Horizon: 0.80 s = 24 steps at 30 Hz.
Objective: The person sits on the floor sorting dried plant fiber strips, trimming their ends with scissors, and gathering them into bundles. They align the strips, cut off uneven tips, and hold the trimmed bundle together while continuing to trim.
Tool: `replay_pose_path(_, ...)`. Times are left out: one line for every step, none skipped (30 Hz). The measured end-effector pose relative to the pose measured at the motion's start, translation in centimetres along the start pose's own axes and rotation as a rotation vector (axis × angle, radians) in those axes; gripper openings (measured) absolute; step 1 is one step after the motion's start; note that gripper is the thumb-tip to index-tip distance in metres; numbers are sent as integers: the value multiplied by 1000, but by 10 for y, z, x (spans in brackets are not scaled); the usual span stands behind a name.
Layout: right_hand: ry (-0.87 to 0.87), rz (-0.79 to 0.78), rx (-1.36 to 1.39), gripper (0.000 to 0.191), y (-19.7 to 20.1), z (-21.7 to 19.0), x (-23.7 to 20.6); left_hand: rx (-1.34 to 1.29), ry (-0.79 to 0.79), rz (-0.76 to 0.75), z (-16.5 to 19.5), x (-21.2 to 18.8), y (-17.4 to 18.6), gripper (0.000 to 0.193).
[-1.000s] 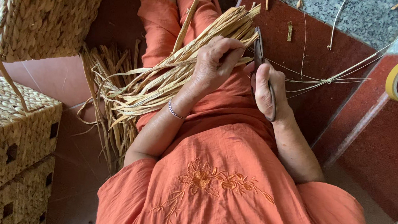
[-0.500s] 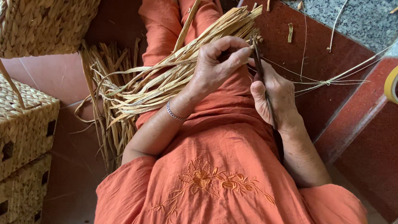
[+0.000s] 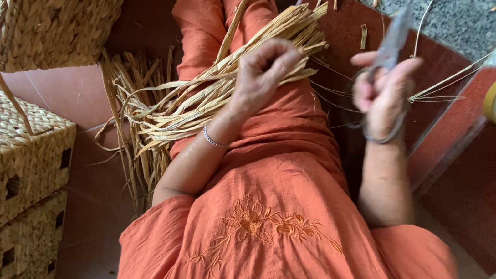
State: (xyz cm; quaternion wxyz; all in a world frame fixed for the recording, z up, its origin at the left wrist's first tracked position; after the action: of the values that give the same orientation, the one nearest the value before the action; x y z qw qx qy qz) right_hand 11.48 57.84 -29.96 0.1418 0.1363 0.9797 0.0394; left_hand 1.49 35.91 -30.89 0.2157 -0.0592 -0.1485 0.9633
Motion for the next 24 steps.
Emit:
replay_pose_path(-33, 4, 15, 92, 11, 3, 4, 107, -99, 13, 10, 5, 3, 17)
replay_pose_path(-67, 11, 27, 93, 19, 6, 5, 211, -197, 24, 19, 11, 5, 23)
replay_pose_path(-46, 10, -14, 92, 24, 8, 5, 314, -297, 34, 28, 14, 7, 31)
replay_pose_path(-23, 8, -53, 92, 26, 10, 4, 485, -369, 34, 35, 17, 7, 42)
replay_pose_path(-2, 6, -92, 91, 28, 12, 3, 655, -439, 33, 39, 19, 7, 54)
replay_pose_path(-37, 5, -87, 90, 27, 17, 1, 826, -509, 31, 40, 19, 6, 67)
replay_pose_path(-71, 5, -80, 89, 25, 21, -1, 964, -577, 75, 38, 17, 4, 61)
replay_pose_path(-103, 4, -71, 88, 22, 25, -3, 1104, -647, 119, 33, 14, 1, 56)
replay_pose_path(-92, -9, -130, 87, 19, 27, -4, 1245, -714, 162, 26, 11, 0, 52)
replay_pose_path(-83, -22, -189, 86, 16, 28, -6, 1221, -622, 38, 11, 9, 1, 35)
replay_pose_path(-72, -34, -248, 85, 13, 30, -7, 1192, -531, -84, -4, 5, 1, 19)
replay_pose_path(-70, -49, -240, 84, 10, 31, -8, 1157, -443, -203, -21, 3, 2, 7)
replay_pose_path(-68, -64, -232, 84, 7, 32, -9, 1177, -390, -220, -34, -1, 4, 4)
replay_pose_path(-66, -82, -223, 83, 5, 33, -10, 1199, -335, -236, -46, -8, 5, 4)
replay_pose_path(-78, -82, -225, 83, 3, 34, -10, 1222, -282, -251, -55, -11, 8, 7)
replay_pose_path(-88, -80, -228, 84, 3, 34, -11, 1278, -314, -219, -60, -9, 11, 8)
replay_pose_path(-99, -79, -231, 84, 2, 35, -11, 1333, -346, -187, -63, -7, 14, 10)
replay_pose_path(-87, -74, -226, 86, 1, 36, -11, 1386, -377, -153, -65, -5, 15, 13)
replay_pose_path(-73, -70, -222, 88, 1, 36, -10, 1370, -377, -135, -65, -3, 15, 12)
replay_pose_path(-57, -65, -218, 90, 0, 36, -9, 1356, -378, -116, -63, -1, 15, 11)
replay_pose_path(-43, -60, -198, 91, 0, 37, -8, 1341, -379, -97, -61, 1, 14, 11)
replay_pose_path(-31, -54, -178, 93, -1, 38, -7, 1306, -344, -104, -58, 3, 15, 8)
replay_pose_path(-21, -49, -157, 95, -1, 38, -6, 1269, -308, -113, -55, 4, 15, 6)
replay_pose_path(-37, -47, -152, 96, -1, 40, -6, 1232, -272, -123, -52, 5, 15, 5)
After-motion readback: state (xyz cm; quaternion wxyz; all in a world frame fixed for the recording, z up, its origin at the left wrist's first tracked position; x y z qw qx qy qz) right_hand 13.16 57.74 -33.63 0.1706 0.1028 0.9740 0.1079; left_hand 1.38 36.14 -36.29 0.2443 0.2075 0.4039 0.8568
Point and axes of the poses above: each hand's wrist, its own x-axis towards the middle knuckle, its own y-axis out of the back of the hand, z = x × y, the point moved 4 cm from there along x, towards the middle knuckle, and after that the axes turned 12 degrees about -x, right-handed, at the moved point
